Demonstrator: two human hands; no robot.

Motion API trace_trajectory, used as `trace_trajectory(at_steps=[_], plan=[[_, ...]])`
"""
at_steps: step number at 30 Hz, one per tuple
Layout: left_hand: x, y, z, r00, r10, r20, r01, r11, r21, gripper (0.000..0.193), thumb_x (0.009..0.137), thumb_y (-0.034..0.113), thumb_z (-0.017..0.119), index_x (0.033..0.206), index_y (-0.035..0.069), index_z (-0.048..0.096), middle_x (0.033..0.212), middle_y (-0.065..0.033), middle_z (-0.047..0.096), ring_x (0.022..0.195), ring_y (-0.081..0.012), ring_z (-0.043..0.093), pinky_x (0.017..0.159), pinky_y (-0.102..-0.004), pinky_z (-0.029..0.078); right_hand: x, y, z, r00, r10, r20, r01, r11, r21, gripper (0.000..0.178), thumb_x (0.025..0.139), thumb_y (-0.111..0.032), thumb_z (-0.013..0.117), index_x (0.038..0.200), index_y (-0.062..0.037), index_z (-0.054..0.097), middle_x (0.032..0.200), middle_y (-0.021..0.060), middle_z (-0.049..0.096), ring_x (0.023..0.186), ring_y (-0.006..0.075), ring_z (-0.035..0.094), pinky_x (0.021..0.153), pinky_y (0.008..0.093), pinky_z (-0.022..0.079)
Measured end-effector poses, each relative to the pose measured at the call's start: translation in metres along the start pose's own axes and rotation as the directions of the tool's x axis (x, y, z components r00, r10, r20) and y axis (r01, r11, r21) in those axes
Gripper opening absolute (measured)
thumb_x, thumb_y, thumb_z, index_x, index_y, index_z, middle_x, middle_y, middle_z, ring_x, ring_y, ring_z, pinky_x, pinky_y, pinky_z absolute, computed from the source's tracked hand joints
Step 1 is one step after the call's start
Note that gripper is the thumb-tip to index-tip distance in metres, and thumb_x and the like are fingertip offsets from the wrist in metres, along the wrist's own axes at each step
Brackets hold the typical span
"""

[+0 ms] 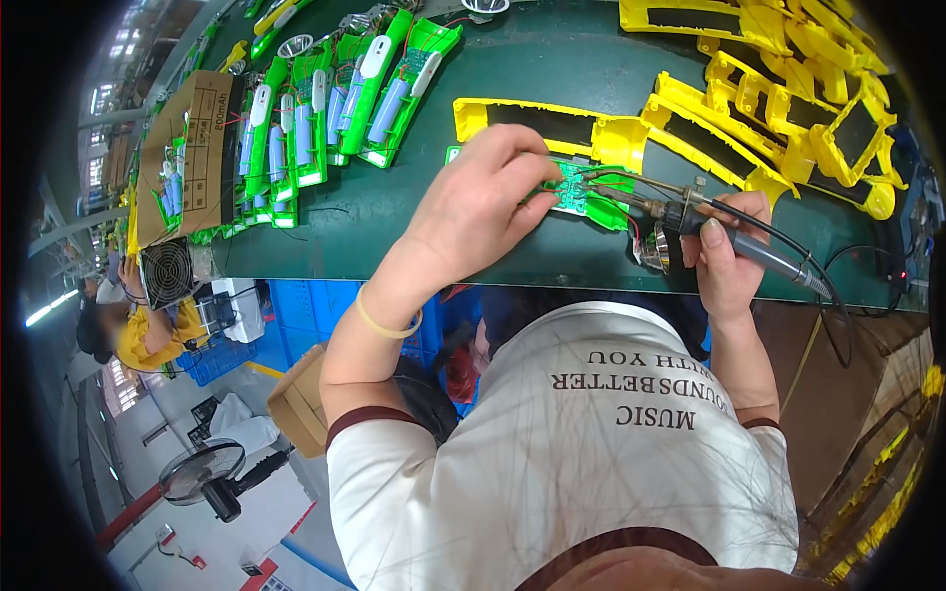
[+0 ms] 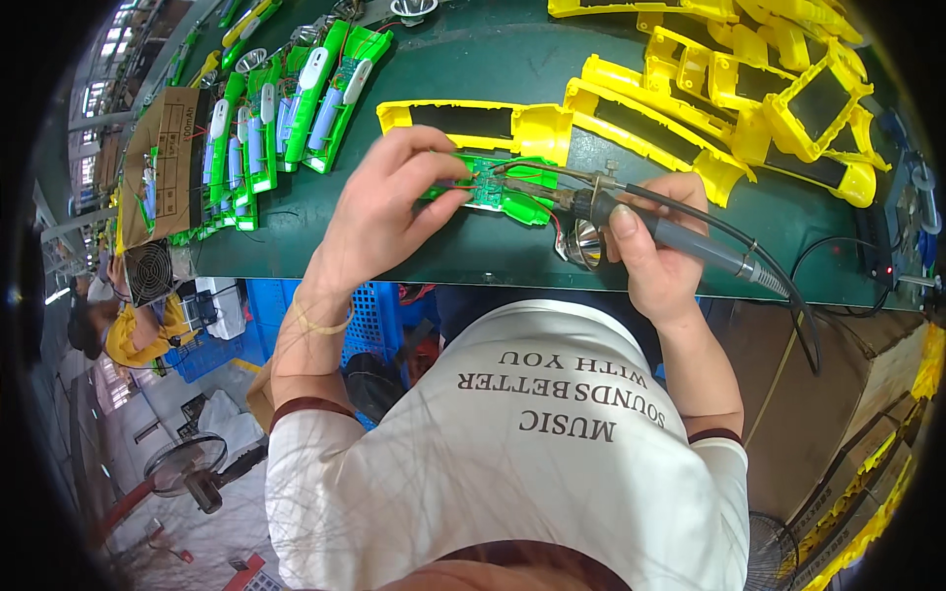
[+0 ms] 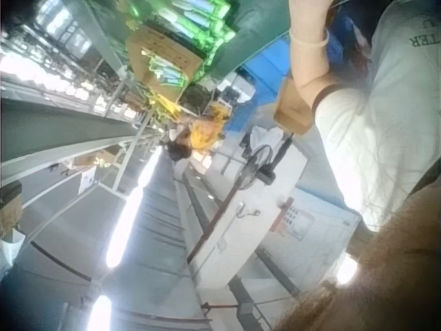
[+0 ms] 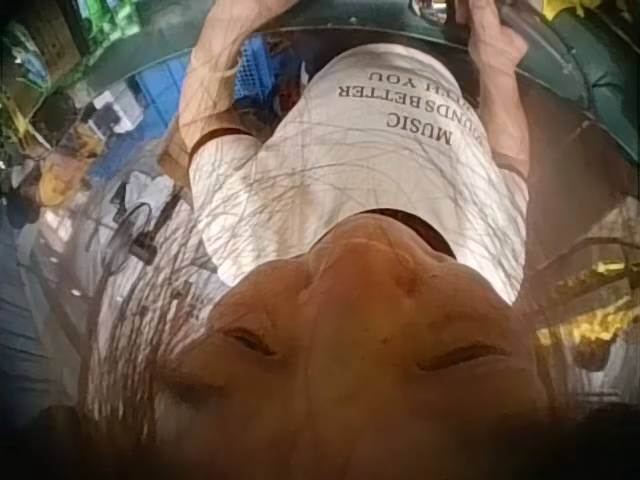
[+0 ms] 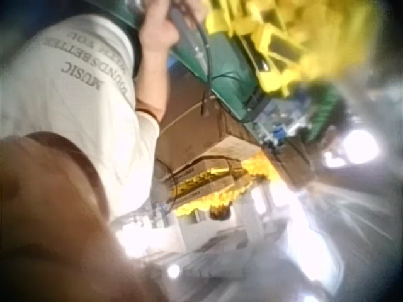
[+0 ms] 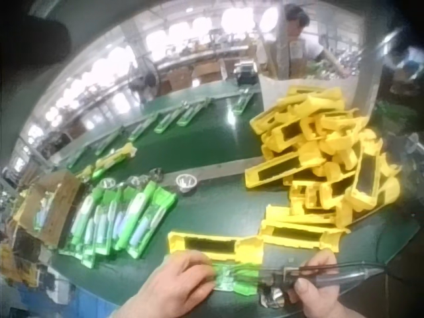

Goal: Soldering internal components and assembling the housing of handheld solar-powered flashlights.

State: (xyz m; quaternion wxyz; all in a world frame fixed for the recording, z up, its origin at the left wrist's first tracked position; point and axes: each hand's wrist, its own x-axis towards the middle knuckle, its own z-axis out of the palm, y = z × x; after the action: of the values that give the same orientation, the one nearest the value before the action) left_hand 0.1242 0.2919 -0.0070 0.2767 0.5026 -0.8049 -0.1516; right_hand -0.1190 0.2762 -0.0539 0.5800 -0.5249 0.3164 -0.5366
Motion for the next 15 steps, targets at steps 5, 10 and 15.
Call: trace_trajectory(at_steps=[5,10,15], plan=[[-0.02,0.006,-0.026,0.992,-0.126,-0.02,0.127,0.967,0.221,0.03,0.065,0.006,0.067,0.093,0.004,0.055,0.091,-0.0122,0.051,0.084,-0.0283,0.049,0.071,-0.0365,0.042,-0.001,0.0,-0.002,0.998,0.0,-0.056,0.004,0.998,0.063,0.027,0.079,-0.016,0.061,0.09,-0.0047,0.04,0.082,0.0057,0.046,0.047,0.0074,0.041,0.04,0.0202,0.036],[-0.02,0.002,-0.006,0.988,0.129,-0.081,-0.126,0.991,0.042,0.026,0.066,-0.003,0.064,0.09,0.005,0.06,0.081,-0.0071,0.056,0.074,-0.0242,0.054,0.065,-0.0334,0.044,0.002,0.0,-0.003,1.0,-0.003,-0.019,0.004,0.999,0.046,0.027,0.079,-0.016,0.061,0.09,-0.0051,0.039,0.081,0.0065,0.047,0.047,0.0085,0.041,0.04,0.0204,0.035],[-0.015,-0.012,0.008,0.95,0.266,-0.163,-0.257,0.964,0.075,0.029,0.058,-0.001,0.068,0.085,0.007,0.064,0.079,-0.0037,0.058,0.076,-0.0208,0.057,0.063,-0.0308,0.046,-0.005,-0.001,-0.007,0.999,0.026,-0.025,-0.024,0.998,0.052,0.028,0.079,-0.017,0.062,0.088,-0.0055,0.038,0.078,0.0069,0.047,0.046,0.0087,0.04,0.039,0.02,0.034]])
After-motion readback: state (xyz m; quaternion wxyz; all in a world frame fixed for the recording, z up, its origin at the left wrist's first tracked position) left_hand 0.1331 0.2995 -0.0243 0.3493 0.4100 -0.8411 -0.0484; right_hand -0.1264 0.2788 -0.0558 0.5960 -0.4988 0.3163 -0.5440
